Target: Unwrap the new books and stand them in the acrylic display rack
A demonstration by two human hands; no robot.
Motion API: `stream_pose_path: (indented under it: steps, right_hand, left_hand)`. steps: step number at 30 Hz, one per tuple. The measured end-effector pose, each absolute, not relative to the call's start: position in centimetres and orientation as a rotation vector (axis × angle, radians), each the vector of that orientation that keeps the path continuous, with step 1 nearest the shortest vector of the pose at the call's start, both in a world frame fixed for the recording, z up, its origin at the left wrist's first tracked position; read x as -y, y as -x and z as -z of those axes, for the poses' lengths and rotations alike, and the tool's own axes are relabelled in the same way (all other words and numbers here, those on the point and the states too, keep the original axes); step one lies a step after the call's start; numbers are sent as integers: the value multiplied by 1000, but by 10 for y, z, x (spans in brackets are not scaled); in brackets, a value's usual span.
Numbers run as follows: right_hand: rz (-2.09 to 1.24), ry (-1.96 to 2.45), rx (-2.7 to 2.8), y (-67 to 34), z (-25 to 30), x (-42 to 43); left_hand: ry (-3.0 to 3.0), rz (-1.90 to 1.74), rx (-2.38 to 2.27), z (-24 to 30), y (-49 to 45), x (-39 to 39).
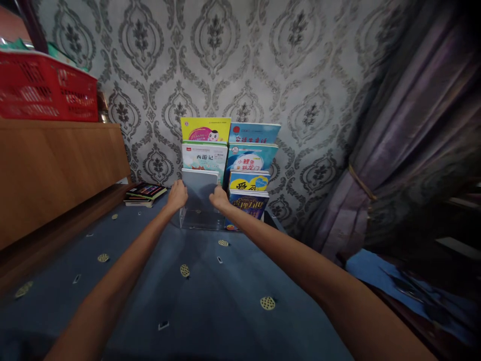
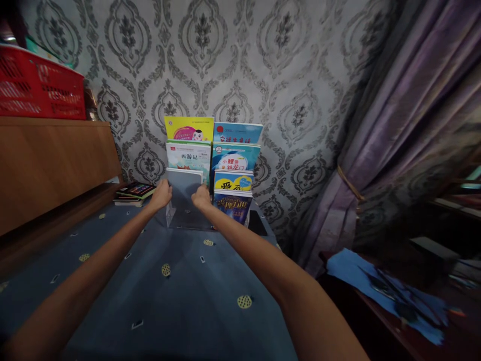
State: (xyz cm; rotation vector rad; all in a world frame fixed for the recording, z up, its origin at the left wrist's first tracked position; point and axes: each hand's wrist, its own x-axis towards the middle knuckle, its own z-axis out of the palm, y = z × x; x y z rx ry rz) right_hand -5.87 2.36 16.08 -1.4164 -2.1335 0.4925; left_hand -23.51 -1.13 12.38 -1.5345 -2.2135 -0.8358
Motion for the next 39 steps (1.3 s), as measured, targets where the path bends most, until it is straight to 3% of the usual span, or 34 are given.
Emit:
stream_pose_path:
  steps: [39]
  right_hand:
    - [-480, 1420, 2060, 68, -150, -22]
  left_hand:
    - [1453, 857, 2316, -141, 228, 13]
